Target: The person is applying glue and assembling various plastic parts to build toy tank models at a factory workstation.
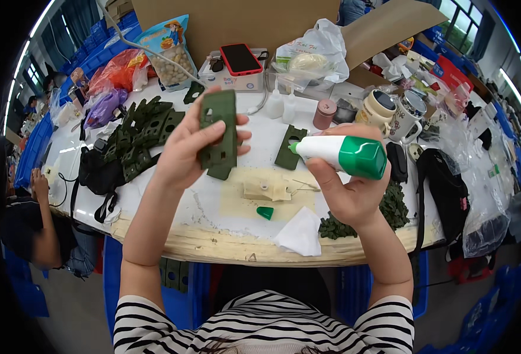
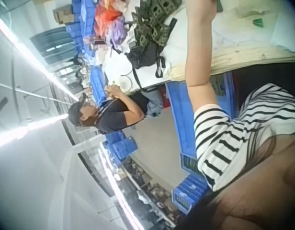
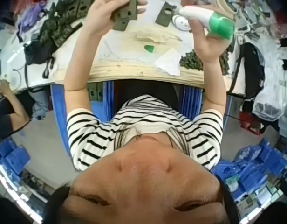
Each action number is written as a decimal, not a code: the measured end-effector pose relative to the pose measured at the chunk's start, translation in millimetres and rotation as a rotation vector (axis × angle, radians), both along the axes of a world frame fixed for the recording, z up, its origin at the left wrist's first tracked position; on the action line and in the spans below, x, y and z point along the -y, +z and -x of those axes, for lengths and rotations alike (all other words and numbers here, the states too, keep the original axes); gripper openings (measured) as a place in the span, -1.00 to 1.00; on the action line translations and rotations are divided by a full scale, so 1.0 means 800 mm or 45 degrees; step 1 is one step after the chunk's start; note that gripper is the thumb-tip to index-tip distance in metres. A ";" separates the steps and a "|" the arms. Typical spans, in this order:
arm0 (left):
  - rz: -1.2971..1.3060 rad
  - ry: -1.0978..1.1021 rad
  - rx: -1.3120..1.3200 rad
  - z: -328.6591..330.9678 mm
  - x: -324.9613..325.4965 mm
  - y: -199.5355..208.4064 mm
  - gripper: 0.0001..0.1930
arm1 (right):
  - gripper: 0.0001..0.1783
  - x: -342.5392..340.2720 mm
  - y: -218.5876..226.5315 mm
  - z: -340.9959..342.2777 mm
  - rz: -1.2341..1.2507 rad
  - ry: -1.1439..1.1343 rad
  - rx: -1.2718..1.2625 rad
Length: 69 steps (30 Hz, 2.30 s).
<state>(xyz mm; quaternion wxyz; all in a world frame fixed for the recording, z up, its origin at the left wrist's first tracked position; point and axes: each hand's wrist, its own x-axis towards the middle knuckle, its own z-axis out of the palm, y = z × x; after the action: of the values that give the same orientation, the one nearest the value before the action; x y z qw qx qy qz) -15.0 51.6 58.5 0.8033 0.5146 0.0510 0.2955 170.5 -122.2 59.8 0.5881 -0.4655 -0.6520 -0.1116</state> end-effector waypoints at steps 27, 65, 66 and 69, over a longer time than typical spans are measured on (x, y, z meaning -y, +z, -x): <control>0.068 -0.601 -0.509 0.008 0.043 -0.038 -0.40 | -0.62 -0.027 -0.056 0.020 0.593 0.660 -0.945; 0.032 -0.582 -0.427 0.008 0.041 -0.046 -0.42 | -0.62 -0.030 -0.059 0.018 0.611 0.632 -0.979; 0.035 -0.583 -0.432 0.008 0.041 -0.045 -0.42 | -0.62 -0.029 -0.059 0.018 0.615 0.636 -0.982; 0.043 -0.585 -0.445 0.008 0.041 -0.044 -0.42 | -0.61 -0.030 -0.060 0.019 0.595 0.626 -0.957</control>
<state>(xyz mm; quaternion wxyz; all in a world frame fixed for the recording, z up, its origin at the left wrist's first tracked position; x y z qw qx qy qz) -21.3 19.2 23.2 0.8367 0.5423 0.0756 0.0119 155.4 -98.4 11.5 0.6712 -0.4252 -0.4932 0.3543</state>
